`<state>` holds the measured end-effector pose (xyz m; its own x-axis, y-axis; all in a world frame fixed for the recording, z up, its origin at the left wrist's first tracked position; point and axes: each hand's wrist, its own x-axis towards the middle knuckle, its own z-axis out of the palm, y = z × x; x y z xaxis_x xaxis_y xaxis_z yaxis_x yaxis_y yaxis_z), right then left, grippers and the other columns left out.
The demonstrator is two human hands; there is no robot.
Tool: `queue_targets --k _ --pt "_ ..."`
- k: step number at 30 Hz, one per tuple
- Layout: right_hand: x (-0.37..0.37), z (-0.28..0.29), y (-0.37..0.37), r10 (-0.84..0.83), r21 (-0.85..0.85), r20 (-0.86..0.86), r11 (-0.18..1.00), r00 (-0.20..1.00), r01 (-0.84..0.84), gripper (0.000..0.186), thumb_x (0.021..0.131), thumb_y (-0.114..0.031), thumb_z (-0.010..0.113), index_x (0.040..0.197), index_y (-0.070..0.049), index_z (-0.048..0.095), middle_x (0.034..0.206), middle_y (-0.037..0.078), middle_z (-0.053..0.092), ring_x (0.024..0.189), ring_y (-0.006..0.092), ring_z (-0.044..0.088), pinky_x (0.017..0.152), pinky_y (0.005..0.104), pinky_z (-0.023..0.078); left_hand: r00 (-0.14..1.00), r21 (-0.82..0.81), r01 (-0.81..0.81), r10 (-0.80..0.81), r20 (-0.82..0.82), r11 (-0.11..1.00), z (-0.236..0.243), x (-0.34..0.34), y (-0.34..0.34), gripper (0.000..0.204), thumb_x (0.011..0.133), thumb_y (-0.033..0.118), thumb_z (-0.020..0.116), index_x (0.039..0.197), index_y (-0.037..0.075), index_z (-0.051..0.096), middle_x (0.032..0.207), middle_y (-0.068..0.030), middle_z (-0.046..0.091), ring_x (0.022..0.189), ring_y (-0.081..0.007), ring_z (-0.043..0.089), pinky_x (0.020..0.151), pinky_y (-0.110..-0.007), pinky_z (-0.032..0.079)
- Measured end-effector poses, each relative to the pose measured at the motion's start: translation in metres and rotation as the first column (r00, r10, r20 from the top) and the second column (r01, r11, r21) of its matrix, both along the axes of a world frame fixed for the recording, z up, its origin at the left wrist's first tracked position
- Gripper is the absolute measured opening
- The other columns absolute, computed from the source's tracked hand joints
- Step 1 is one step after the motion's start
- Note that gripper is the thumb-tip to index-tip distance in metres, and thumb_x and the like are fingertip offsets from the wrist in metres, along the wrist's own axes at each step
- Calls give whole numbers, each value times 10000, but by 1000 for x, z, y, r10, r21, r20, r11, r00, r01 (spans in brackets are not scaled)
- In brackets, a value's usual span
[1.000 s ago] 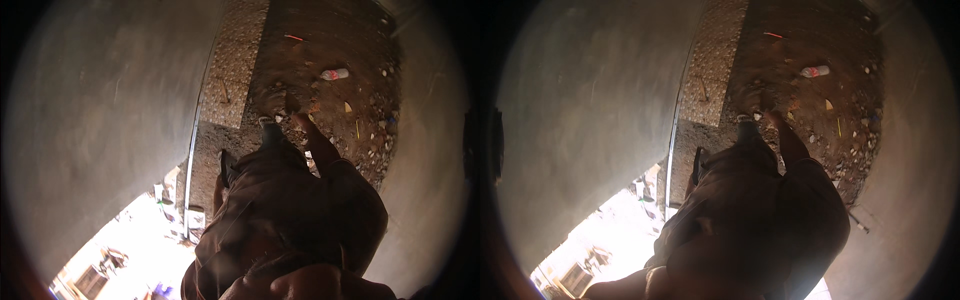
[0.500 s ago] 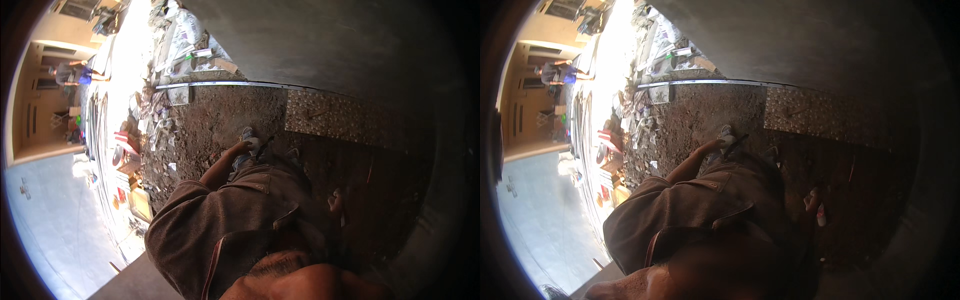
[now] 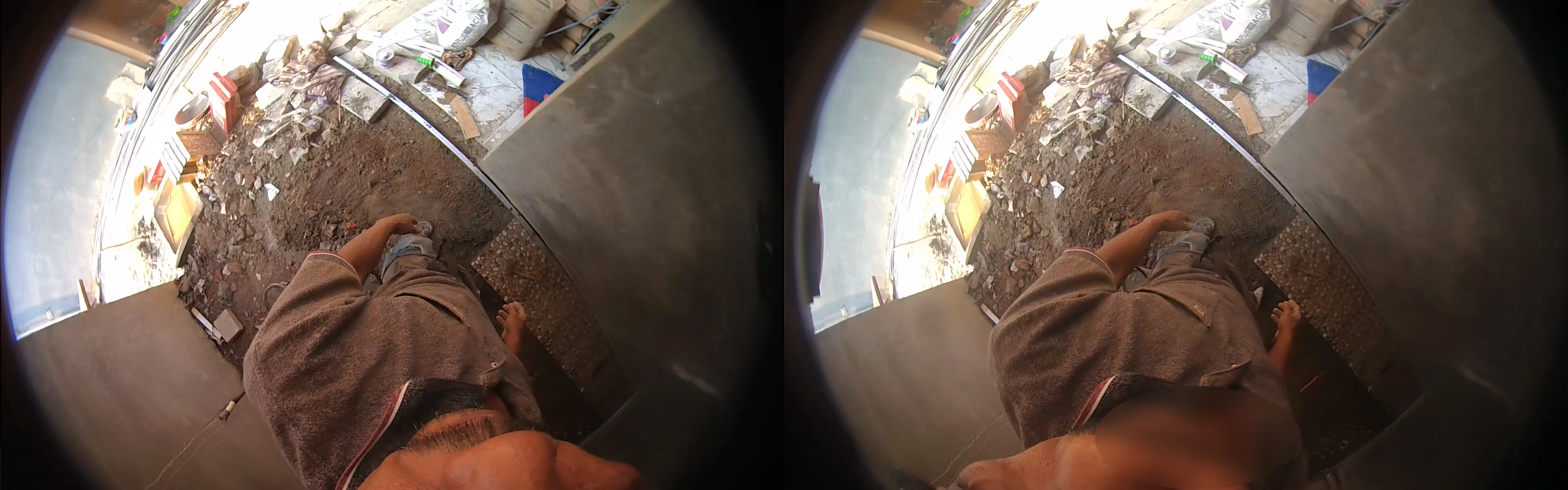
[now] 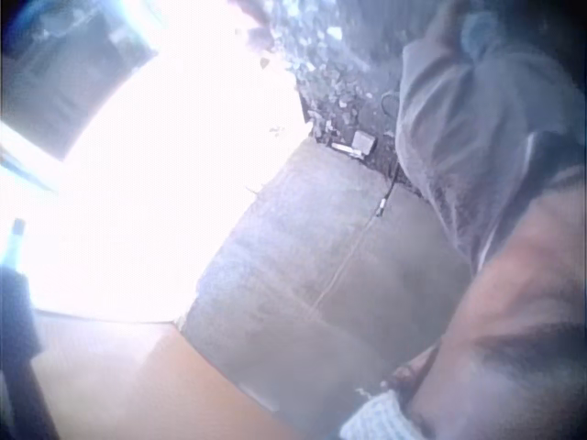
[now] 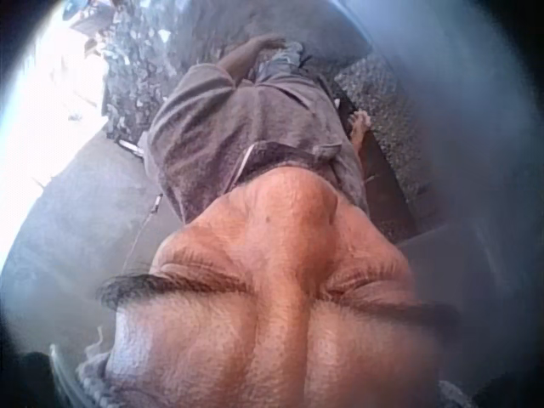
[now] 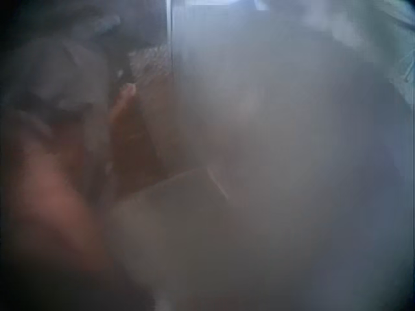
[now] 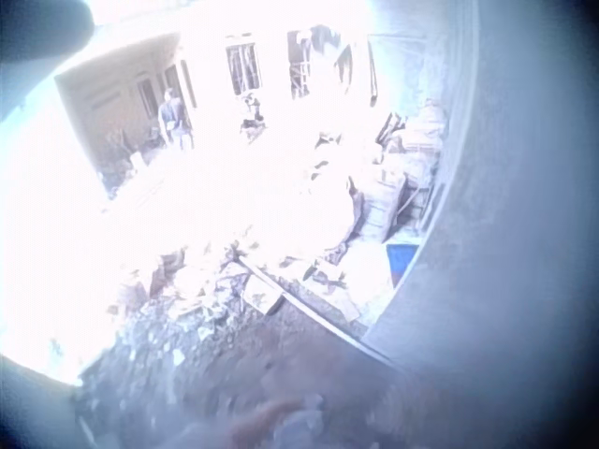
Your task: The person levels and smooths a dirt floor using a trowel, moving a metal profile to check the flatness of the surface and removing debris by hand.
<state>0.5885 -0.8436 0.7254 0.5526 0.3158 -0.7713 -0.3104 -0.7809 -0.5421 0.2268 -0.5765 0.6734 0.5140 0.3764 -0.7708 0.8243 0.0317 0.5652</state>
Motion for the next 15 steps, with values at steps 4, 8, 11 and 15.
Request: queue_targets --k 4,8,11,15 --pt "-17 -10 58 160 -71 -35 984 987 -162 367 902 -167 456 1240 -25 438 1034 134 576 838 234 601 668 340 524 962 75 -271 269 37 960 2 -49 43 565 833 388 517 1238 -2 466 1250 -214 476 1176 -342 438 972 -400 344" --pt "-21 -13 97 539 -188 22 830 842 -526 311 888 -175 470 1153 -15 494 999 140 583 840 277 607 684 386 527 852 204 -522 518 79 828 -12 -117 46 558 834 389 518 1223 -8 470 1228 -214 494 1158 -333 457 961 -393 360" --pt "17 -52 117 732 -148 137 681 668 -717 268 875 -175 485 1081 -9 523 973 136 587 820 282 609 668 400 529 687 175 -721 725 53 670 -4 -144 39 528 835 383 506 1211 13 486 1220 -206 502 1146 -337 464 955 -393 366" --pt "31 -74 180 549 -146 -97 817 830 -557 235 864 -147 488 1045 -5 532 891 118 585 744 245 603 621 382 521 640 229 -734 764 -83 639 -5 -187 -5 521 844 370 479 1235 27 473 1247 -198 484 1167 -329 448 965 -391 359"
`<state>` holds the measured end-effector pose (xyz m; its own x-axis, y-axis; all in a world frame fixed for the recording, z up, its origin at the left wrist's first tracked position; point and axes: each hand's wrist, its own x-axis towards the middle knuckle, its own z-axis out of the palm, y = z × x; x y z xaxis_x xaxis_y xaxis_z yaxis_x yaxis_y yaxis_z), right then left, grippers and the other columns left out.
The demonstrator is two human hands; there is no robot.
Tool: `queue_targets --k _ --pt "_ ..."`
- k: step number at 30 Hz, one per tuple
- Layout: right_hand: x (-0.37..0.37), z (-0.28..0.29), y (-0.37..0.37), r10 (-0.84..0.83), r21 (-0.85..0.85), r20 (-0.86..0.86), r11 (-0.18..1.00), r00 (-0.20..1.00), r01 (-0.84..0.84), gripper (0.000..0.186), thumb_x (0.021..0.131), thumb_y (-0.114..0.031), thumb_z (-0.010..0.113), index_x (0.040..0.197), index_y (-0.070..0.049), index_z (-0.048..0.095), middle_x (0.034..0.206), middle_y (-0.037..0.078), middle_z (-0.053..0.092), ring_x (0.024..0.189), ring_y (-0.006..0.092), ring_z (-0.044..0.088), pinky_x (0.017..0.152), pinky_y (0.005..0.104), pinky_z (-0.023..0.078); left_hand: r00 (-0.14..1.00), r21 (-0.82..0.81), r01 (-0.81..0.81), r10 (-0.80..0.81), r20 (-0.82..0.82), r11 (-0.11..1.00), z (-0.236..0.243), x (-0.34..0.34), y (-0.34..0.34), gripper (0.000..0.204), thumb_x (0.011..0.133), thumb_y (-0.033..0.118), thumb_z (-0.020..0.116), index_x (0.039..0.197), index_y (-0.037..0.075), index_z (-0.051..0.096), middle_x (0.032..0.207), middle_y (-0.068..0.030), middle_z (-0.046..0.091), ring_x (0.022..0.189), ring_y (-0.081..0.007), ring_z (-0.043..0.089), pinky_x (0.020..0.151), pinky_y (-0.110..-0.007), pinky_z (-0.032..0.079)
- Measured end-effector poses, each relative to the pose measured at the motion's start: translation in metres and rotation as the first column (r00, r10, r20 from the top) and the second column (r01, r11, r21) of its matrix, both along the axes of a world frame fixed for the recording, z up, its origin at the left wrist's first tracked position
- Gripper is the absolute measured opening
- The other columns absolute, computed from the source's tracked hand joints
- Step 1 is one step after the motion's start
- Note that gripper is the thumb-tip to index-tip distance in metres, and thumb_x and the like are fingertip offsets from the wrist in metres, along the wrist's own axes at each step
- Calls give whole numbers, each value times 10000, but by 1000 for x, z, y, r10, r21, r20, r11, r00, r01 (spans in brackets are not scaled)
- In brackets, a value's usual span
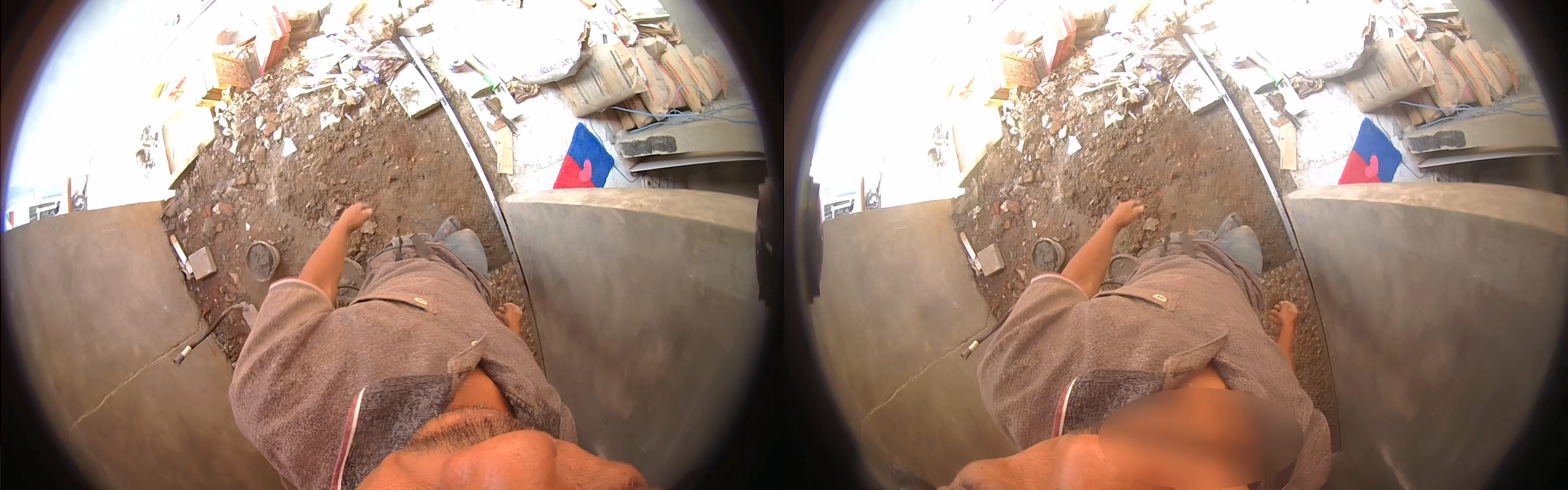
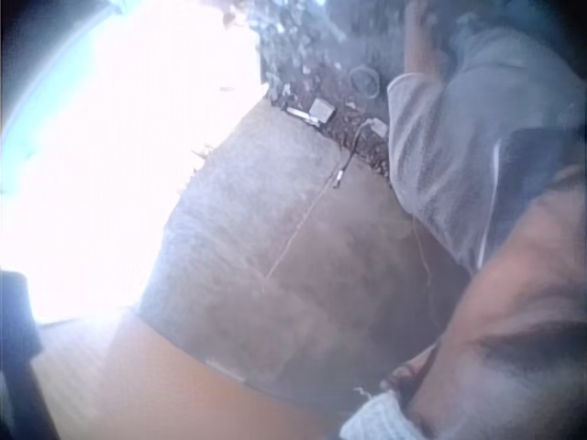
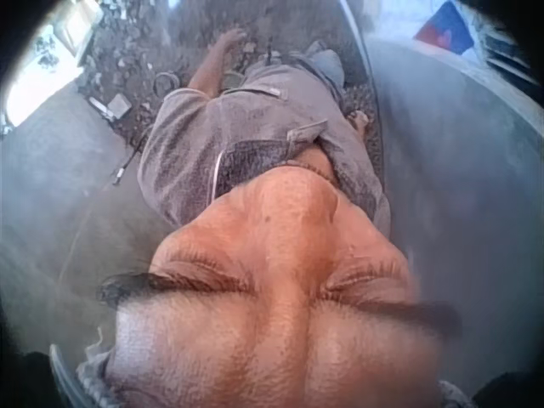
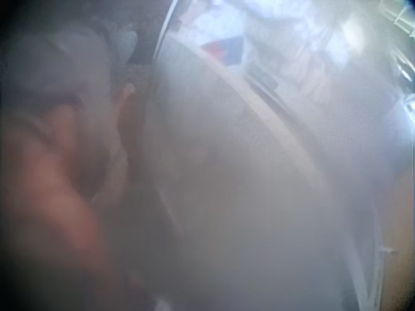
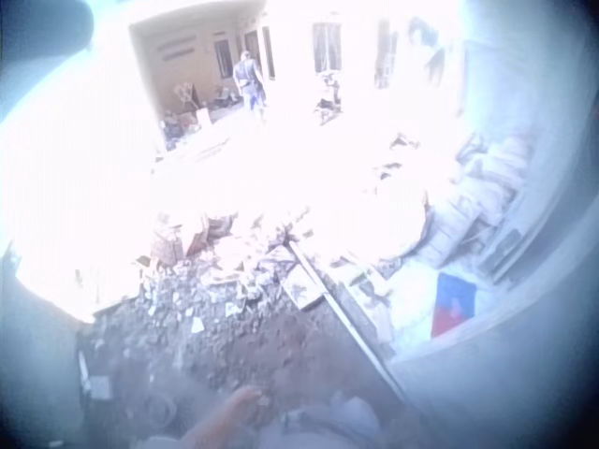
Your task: The person levels and smooths a dirt floor using a trowel, moving a metal profile to check the flatness of the surface and removing debris by hand.
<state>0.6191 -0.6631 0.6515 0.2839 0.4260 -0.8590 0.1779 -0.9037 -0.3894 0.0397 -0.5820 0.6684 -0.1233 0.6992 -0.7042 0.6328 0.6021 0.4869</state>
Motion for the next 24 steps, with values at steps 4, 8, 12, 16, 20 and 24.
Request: queue_targets --k 4,8,12,16,20,24 --pt "19 -26 70 -147 -57 24 987 989 148 121 838 -110 508 910 -15 529 743 79 560 598 191 567 509 349 484 986 -47 -131 135 98 990 -2 20 -34 498 787 322 497 1145 -22 535 1147 -228 547 1121 -358 481 928 -403 376" --pt "-29 -31 184 65 105 16 992 998 -66 93 821 -95 525 738 -87 485 607 39 492 480 152 491 390 310 398 871 -288 -454 488 56 843 -44 26 -59 441 807 290 521 1124 -14 559 1043 -174 604 1012 -291 553 818 -389 440" --pt "-59 -48 307 203 155 -87 970 975 -188 126 824 -178 502 743 -83 492 638 82 544 490 183 530 400 342 412 861 -274 -437 487 148 857 -41 49 -1 440 860 325 495 1161 5 523 1046 -123 577 906 -231 557 731 -383 450" --pt "-144 -13 428 721 235 346 553 601 -799 281 761 -279 503 886 -31 550 688 170 614 599 257 610 567 372 482 545 -180 -686 661 516 705 -59 34 62 496 865 331 504 1237 8 440 1132 -153 531 997 -275 525 831 -391 417" --pt "-224 17 525 666 357 398 522 631 -775 317 748 -224 533 996 -31 567 703 150 626 599 242 612 620 366 492 396 -305 -733 746 536 608 -30 7 96 583 851 315 531 1317 23 335 1202 -169 485 1044 -294 507 871 -414 409" --pt "-293 19 571 520 582 129 650 844 -489 291 780 -160 542 1023 0 562 770 125 629 561 168 605 496 299 483 540 -246 -525 542 644 815 -62 -54 84 598 852 259 529 1351 44 281 1240 -124 469 1068 -278 501 864 -402 423"
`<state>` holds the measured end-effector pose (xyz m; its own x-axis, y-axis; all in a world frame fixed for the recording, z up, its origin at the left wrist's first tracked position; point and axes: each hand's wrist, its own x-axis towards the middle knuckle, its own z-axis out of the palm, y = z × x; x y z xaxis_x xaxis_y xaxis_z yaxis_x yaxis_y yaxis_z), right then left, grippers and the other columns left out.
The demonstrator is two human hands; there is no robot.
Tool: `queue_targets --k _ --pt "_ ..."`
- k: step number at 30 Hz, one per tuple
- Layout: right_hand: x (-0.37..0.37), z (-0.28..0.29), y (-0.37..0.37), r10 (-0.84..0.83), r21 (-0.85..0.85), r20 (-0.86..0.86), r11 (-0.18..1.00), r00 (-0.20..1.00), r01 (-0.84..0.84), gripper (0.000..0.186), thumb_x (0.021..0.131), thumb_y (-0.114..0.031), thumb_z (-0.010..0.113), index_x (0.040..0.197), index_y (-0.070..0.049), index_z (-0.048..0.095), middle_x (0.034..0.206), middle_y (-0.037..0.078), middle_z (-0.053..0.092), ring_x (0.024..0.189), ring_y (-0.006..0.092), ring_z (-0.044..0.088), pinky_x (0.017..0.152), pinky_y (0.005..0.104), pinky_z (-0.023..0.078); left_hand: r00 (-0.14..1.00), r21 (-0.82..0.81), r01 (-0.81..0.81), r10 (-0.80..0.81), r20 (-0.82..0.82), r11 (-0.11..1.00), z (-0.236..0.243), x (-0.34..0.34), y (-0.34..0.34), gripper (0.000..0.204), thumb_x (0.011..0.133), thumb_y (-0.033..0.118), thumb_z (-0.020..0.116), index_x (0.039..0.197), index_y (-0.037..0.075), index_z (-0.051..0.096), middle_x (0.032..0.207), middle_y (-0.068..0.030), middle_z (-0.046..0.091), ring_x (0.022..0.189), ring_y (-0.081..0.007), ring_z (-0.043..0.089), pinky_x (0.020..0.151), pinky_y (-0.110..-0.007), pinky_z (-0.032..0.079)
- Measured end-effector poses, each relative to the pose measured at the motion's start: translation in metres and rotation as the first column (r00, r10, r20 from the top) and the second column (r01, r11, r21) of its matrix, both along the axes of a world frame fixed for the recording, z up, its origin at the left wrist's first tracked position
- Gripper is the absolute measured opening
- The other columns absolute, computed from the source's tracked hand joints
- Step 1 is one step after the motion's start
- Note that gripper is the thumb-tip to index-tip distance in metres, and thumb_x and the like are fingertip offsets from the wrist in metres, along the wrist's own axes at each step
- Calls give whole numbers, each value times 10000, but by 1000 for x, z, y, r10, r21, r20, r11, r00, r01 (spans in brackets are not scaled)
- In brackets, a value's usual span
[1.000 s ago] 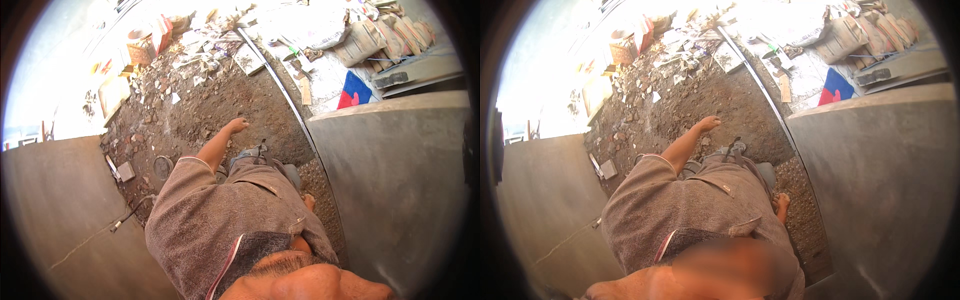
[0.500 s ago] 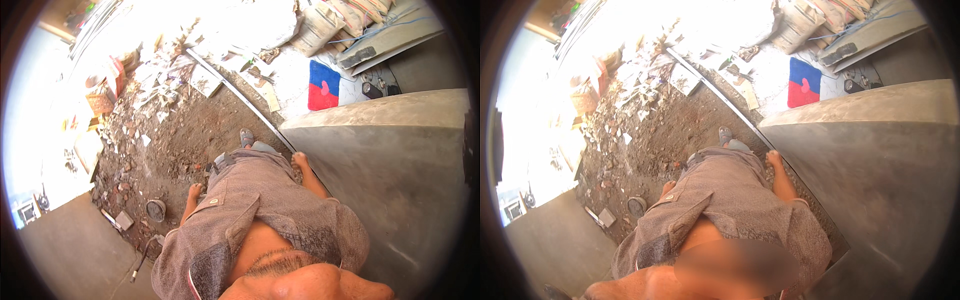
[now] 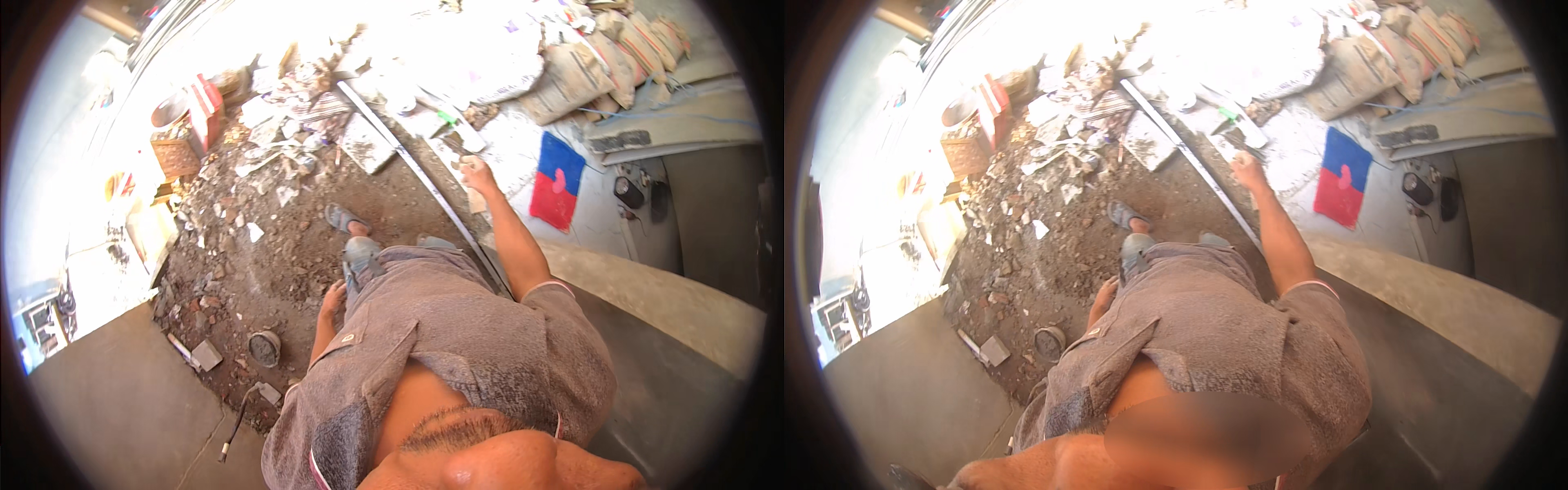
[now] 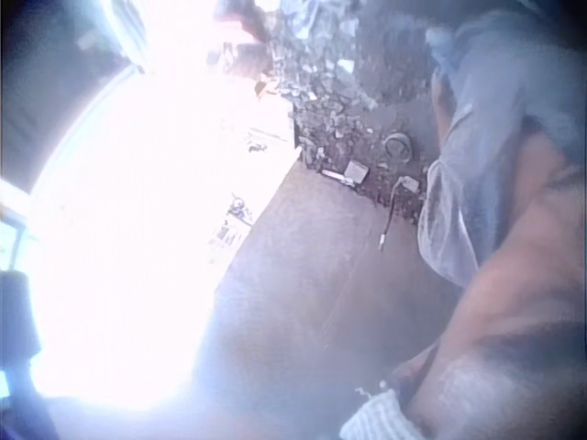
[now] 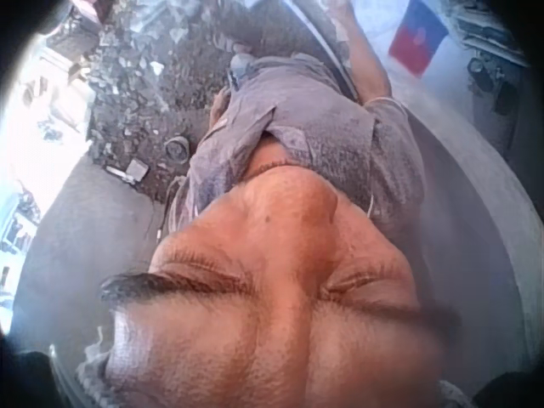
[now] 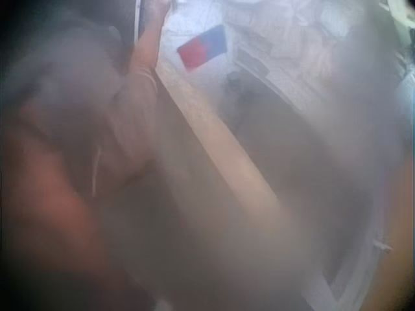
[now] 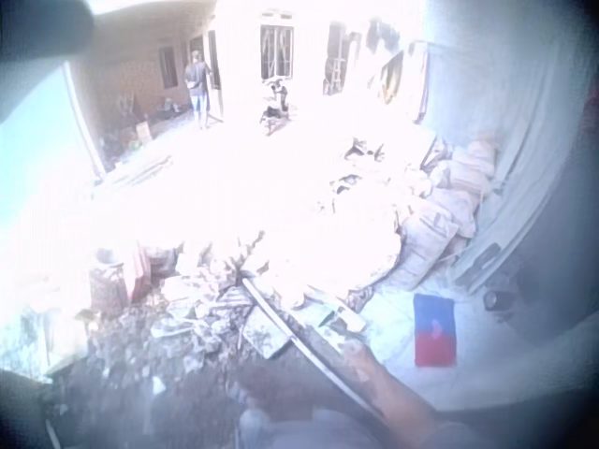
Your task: The person levels and smooths a dirt floor using a trowel, moving a metal profile to check the flatness of the surface and removing debris by hand.
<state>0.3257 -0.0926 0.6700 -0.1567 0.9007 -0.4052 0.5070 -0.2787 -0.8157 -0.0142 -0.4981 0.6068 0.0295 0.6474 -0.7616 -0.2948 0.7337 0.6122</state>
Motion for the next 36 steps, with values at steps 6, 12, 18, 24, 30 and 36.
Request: queue_targets --k 6,12,18,24,30,36 --pt "39 -79 -82 -199 -266 254 926 946 267 98 827 -157 542 873 -71 544 670 54 569 507 167 561 403 319 465 979 -325 27 -91 -184 945 17 -101 92 579 811 349 576 1268 27 427 1177 -182 539 1110 -272 506 864 -393 428" --pt "-30 -70 -147 254 -433 395 899 883 -65 314 787 -255 593 978 -9 632 905 130 650 842 235 602 735 336 463 664 -61 21 -59 -746 998 0 -297 147 505 813 350 537 1188 13 510 1116 -203 572 1060 -312 537 902 -373 399" --pt "-102 -21 -43 -81 -486 270 849 959 209 325 829 -198 558 1103 -26 536 825 83 625 679 195 609 572 323 502 722 87 -191 200 -662 978 5 -362 206 486 835 331 505 1196 4 502 1147 -188 559 1057 -290 532 893 -359 395" --pt "-138 -3 57 -123 -315 128 936 984 158 348 826 -163 550 1134 -8 497 811 77 614 590 147 589 483 278 490 740 -15 -15 1 -673 1000 -11 -281 212 492 830 331 519 1187 -6 503 1177 -196 539 1112 -300 500 929 -365 376" --pt "-186 -5 98 56 -379 127 926 990 -4 236 832 -155 544 1034 -34 535 779 59 592 534 132 553 450 274 472 926 -275 -249 145 -348 929 -14 -187 155 509 810 310 540 1186 -31 499 1086 -183 588 975 -259 575 821 -349 445" --pt "-144 -35 73 -177 -336 -70 931 982 144 235 883 -180 522 1092 -74 499 794 49 594 555 130 553 464 247 460 799 -212 237 -314 -513 948 -24 -208 168 519 812 391 518 1174 20 515 1171 -203 537 1114 -330 492 932 -381 387"
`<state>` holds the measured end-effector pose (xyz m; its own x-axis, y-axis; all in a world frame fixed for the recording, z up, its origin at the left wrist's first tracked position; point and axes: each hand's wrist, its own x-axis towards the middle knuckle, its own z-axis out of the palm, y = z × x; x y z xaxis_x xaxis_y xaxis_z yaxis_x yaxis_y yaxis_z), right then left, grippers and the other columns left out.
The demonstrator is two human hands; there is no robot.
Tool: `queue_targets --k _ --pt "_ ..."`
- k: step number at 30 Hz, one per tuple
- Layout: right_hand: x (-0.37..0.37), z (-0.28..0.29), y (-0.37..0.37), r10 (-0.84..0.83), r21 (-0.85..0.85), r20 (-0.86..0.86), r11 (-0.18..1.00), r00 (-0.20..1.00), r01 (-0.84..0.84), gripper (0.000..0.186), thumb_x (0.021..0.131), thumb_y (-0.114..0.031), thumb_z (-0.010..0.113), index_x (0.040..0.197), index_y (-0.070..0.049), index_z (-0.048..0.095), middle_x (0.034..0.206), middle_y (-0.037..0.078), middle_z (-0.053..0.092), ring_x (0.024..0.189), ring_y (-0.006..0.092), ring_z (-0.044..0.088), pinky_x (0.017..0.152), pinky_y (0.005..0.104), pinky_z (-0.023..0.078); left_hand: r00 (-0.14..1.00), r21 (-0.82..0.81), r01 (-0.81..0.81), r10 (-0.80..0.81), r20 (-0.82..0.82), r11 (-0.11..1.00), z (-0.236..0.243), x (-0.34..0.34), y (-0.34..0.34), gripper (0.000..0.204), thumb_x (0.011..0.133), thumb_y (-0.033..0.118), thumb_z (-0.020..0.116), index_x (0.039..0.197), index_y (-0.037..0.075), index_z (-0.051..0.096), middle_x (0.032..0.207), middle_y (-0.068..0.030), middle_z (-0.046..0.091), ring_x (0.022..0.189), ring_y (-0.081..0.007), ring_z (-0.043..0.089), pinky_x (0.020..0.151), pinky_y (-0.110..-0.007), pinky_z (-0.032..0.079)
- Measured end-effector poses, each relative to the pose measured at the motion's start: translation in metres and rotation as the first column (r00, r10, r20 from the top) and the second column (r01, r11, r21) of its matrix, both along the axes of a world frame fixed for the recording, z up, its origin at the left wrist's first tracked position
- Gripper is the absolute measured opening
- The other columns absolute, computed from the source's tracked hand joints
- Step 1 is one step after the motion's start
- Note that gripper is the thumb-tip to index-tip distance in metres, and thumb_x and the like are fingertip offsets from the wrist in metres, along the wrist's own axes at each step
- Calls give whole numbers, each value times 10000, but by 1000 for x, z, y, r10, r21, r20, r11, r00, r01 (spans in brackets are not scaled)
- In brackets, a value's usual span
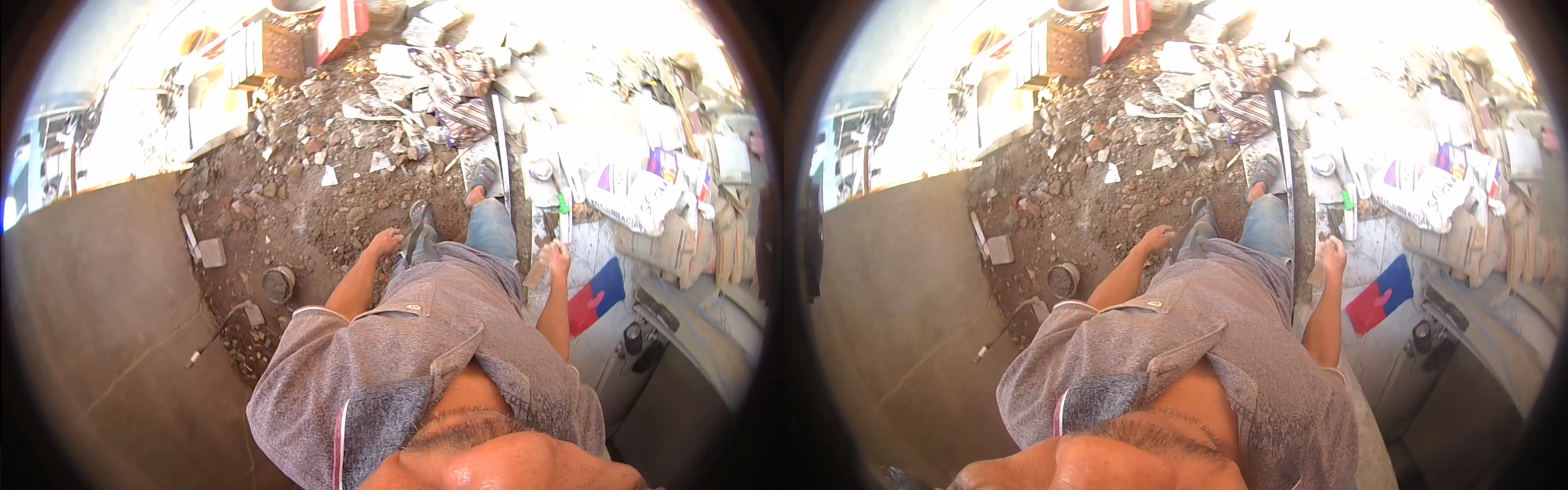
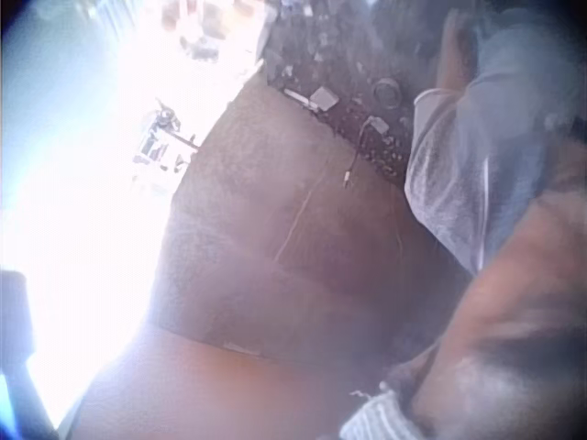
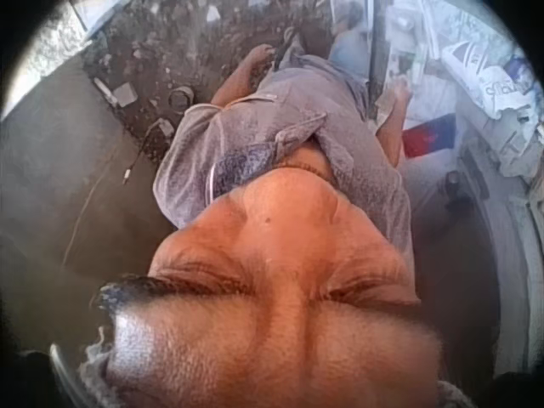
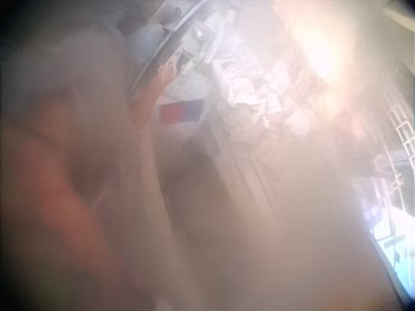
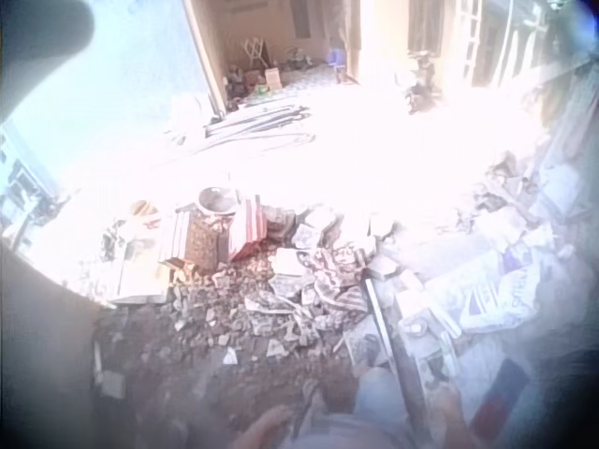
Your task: The person levels and smooths a dirt floor using a trowel, moving a metal profile to check the flatness of the surface and removing debris by hand.
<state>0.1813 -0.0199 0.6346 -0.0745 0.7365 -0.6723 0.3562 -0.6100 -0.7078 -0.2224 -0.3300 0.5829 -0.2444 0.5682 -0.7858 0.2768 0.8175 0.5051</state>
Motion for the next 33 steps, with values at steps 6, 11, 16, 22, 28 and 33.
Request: queue_targets --k 6,11,16,22,28,33 --pt "95 -63 -73 681 -78 639 521 359 -850 222 812 -119 528 1005 -35 598 796 109 605 666 196 585 554 328 472 859 377 -478 512 12 793 46 -89 68 460 842 358 510 1186 52 503 1189 -191 527 1104 -335 495 901 -402 398" --pt "2 -23 -93 701 -85 653 442 285 -893 257 815 -113 518 1050 -45 597 825 109 612 685 199 586 581 327 473 722 329 -648 691 -21 687 37 -111 -29 447 862 318 489 1217 46 486 1182 -184 532 1101 -319 497 890 -393 402" --pt "-57 23 -48 682 11 303 696 666 -718 248 821 -109 508 1052 -64 586 826 100 601 668 196 573 564 313 464 724 -55 -689 686 -73 722 -5 -52 -117 429 858 304 490 1175 17 510 1173 -190 533 1080 -333 504 887 -416 408" --pt "-92 35 6 417 -101 91 908 905 -408 129 828 -139 510 951 -99 510 730 52 521 525 166 515 399 285 436 721 -178 -686 692 -40 705 -26 57 -174 423 817 316 528 1098 2 567 1124 -212 560 1045 -346 529 871 -432 410" --pt "-115 14 12 544 -137 81 836 835 -531 277 849 -161 508 1099 -46 481 890 96 548 633 199 562 480 294 469 732 -92 -681 681 -36 727 -48 84 -172 449 799 338 538 1099 5 568 1110 -211 567 1025 -338 542 853 -425 422" --pt "-103 14 6 539 -142 151 842 829 -521 271 855 -190 515 1090 -59 485 906 87 556 691 237 586 518 338 499 626 53 -778 779 -7 626 5 29 -131 455 817 332 529 1154 26 530 1100 -183 575 1014 -323 548 853 -419 427"
